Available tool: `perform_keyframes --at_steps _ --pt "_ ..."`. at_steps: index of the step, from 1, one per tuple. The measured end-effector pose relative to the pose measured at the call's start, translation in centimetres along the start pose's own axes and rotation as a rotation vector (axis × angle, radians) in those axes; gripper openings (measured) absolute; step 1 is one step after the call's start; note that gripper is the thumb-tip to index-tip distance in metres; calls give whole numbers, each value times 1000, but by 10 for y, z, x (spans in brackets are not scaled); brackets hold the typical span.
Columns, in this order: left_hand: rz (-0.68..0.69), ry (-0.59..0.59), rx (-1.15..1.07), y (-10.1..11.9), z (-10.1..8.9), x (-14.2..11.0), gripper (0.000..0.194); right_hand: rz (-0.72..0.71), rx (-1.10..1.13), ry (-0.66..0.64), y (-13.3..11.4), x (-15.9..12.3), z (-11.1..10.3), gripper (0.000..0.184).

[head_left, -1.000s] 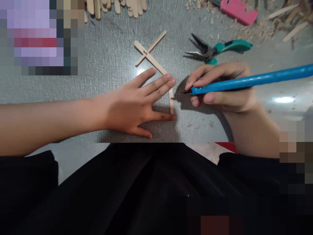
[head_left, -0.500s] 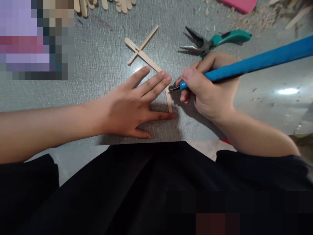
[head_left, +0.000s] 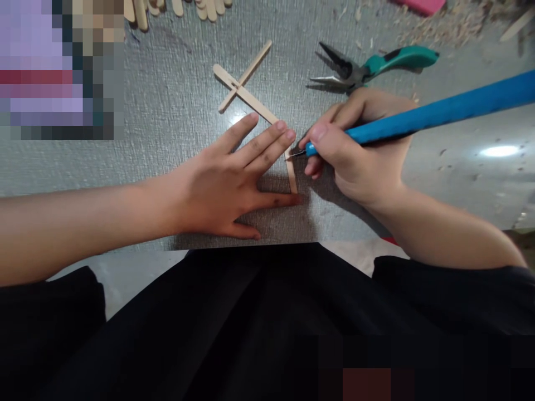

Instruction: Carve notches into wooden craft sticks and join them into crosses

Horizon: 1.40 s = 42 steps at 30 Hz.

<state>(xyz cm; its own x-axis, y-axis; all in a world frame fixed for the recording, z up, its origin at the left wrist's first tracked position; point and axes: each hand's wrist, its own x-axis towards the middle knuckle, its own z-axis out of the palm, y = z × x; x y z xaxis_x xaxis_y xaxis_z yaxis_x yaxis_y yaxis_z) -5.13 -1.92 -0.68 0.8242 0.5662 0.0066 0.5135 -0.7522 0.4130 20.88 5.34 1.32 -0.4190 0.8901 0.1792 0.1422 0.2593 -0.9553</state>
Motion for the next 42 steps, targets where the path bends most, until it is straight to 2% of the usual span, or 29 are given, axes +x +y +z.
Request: perform_keyframes --at_steps 4,8,11,16,27,30,33,35,36,38,40,42 --pt "25 -27 30 0 -2 -2 118 44 39 32 -5 1 3 55" --pt "-21 -122 -16 2 -8 0 110 115 70 91 -10 0 9 62" --pt "-35 -121 -49 3 -8 2 107 101 94 89 -7 0 7 57" --pt "-51 -133 -37 4 -4 4 115 48 76 62 1 -1 0 49" --pt "-20 -139 -4 2 -13 3 113 -45 14 102 5 -4 -2 36" --pt "1 -131 43 4 -11 3 121 -60 13 139 11 -4 -5 35" --pt "-10 -148 51 6 -10 4 126 -155 65 24 18 -6 -10 24" --pt "-40 -165 26 6 -11 5 122 -258 71 -66 22 -9 -14 30" --pt "-50 -172 11 6 -12 5 120 -296 69 -59 23 -11 -16 29" --pt "-48 -181 -6 6 -14 6 116 -189 -30 -222 25 -14 -17 15" --pt "-20 -169 -3 4 -15 5 113 -378 59 -138 27 -16 -16 27" --pt "14 -125 14 3 -14 3 116 -378 48 -96 25 -17 -15 27"
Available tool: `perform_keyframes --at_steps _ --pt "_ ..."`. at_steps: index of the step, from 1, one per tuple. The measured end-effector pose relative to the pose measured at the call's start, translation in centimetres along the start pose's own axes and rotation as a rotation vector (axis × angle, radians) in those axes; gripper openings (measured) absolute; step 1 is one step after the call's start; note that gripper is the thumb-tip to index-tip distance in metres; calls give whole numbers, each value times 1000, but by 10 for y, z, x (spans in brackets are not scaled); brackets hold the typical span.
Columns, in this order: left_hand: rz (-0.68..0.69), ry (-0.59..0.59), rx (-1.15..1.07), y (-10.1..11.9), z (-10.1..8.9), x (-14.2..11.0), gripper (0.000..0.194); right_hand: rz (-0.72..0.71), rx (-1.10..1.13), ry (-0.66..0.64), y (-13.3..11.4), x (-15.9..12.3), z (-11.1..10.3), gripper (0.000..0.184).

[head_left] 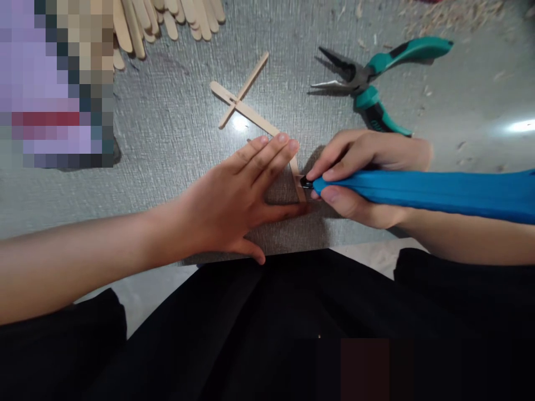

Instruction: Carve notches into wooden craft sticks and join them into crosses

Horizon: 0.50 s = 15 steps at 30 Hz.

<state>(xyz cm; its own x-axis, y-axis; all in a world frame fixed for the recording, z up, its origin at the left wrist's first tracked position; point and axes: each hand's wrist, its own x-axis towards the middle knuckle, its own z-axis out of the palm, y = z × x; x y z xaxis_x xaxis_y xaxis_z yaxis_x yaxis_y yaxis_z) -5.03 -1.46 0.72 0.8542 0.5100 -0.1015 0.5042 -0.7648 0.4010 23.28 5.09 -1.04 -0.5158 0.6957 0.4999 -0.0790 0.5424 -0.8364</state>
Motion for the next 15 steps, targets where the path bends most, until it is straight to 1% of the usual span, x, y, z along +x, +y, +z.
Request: perform_keyframes --at_steps 2,4,6,7,9,11,13,14,15 --pt "16 37 5 -1 3 -2 122 122 -30 1 -5 2 -1 25" --pt "6 47 -4 -2 6 -4 126 178 -58 -42 -11 6 -5 21" --pt "0 44 -14 -2 8 -5 126 219 -58 -145 -17 9 -9 20" --pt "2 44 -16 -2 8 -5 125 245 -57 -162 -19 10 -11 22" --pt "4 34 -15 -2 7 -5 123 272 -31 -126 -24 11 -12 24" --pt "2 23 -16 -1 5 -6 122 321 -26 -81 -28 10 -11 21" --pt "-7 11 -21 -1 4 -6 122 429 -70 -101 -31 8 -10 16" --pt "-10 9 -27 -1 3 -6 121 464 -87 -108 -31 7 -9 15" --pt "-11 9 -34 -1 3 -7 121 468 -87 -103 -30 7 -9 16"
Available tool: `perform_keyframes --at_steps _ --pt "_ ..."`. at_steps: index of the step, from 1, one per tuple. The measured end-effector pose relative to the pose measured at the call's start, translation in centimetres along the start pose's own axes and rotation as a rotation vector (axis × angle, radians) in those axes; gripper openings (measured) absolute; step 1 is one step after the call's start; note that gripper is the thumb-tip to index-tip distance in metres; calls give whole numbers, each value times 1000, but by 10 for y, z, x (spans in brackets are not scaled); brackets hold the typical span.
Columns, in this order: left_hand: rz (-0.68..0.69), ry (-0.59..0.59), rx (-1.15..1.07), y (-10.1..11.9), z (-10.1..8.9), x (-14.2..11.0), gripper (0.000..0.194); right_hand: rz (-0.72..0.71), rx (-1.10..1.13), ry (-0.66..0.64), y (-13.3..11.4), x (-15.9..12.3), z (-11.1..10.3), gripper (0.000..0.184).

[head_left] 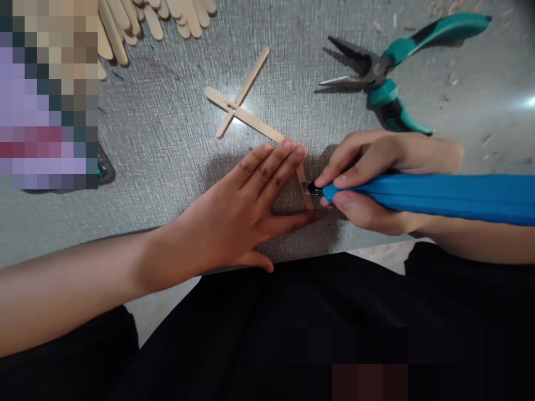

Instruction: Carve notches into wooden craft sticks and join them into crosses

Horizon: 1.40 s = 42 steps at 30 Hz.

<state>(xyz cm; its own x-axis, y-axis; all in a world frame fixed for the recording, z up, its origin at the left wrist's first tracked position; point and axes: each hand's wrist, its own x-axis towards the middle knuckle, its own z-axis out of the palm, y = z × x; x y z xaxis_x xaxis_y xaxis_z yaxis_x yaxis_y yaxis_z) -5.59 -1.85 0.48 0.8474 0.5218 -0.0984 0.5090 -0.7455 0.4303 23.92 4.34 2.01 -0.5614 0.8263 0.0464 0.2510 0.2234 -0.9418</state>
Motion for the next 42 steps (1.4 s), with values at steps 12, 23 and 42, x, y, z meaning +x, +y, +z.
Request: perform_keyframes --at_steps 12,23,42 --pt "23 -39 9 1 -7 1 115 148 120 96 -26 25 36 34" --pt "32 -47 63 7 -8 3 128 -33 8 41 -2 6 -6 22" --pt "17 -38 64 7 -5 1 127 26 36 74 -10 20 17 24"
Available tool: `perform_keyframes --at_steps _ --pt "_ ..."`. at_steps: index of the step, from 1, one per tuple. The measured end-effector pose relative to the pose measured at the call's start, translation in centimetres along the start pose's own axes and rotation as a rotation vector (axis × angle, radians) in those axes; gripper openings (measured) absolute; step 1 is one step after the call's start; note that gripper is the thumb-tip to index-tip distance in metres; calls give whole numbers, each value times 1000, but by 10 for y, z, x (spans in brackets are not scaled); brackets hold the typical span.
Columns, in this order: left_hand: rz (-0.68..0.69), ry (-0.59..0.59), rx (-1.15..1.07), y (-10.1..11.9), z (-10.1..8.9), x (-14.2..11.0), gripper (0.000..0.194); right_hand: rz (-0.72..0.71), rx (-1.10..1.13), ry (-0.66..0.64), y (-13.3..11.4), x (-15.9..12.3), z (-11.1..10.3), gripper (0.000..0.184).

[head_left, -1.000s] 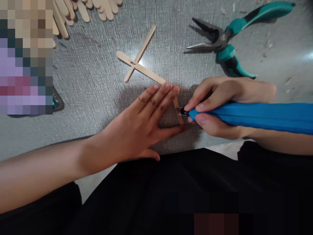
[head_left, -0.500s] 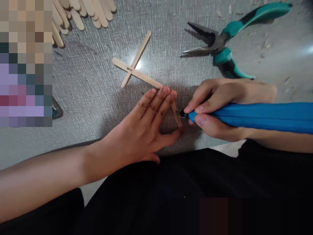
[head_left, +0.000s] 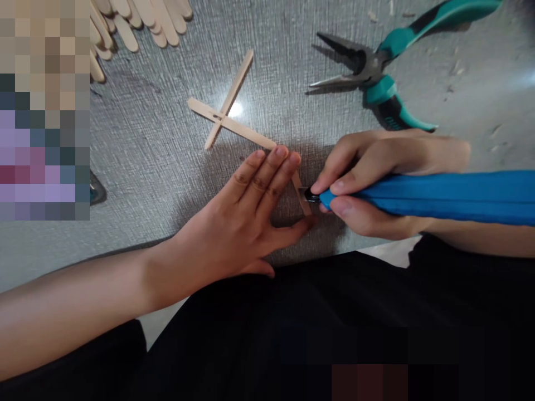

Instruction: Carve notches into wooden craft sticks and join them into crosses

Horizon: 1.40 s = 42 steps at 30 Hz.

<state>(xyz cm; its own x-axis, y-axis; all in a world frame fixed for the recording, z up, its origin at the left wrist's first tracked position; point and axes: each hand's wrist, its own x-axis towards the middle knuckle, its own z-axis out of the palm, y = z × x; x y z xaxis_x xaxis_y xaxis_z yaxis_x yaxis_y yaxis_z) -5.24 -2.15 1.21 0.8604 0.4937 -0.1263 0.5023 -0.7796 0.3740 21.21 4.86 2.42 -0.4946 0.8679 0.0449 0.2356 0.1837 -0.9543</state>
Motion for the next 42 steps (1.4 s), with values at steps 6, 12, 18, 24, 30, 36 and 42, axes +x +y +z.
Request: perform_keyframes --at_steps 6,12,18,24,30,36,42 --pt "12 10 -10 -1 0 0 124 -139 -22 14 7 -8 -13 26" --pt "11 12 -3 -1 -1 0 123 -60 -25 -55 2 -6 -17 28" --pt "25 -9 -5 -1 -3 1 124 135 27 90 -4 1 3 30" --pt "-13 -18 -49 3 -3 3 120 113 62 41 -12 0 -3 28" --pt "-59 23 -194 3 -6 4 100 -6 -47 -161 -7 -5 -29 23" --pt "-93 63 -242 5 -1 5 97 36 16 -76 7 -9 -20 21" --pt "-11 195 -257 -2 12 4 91 -87 222 -81 21 -9 -20 20"
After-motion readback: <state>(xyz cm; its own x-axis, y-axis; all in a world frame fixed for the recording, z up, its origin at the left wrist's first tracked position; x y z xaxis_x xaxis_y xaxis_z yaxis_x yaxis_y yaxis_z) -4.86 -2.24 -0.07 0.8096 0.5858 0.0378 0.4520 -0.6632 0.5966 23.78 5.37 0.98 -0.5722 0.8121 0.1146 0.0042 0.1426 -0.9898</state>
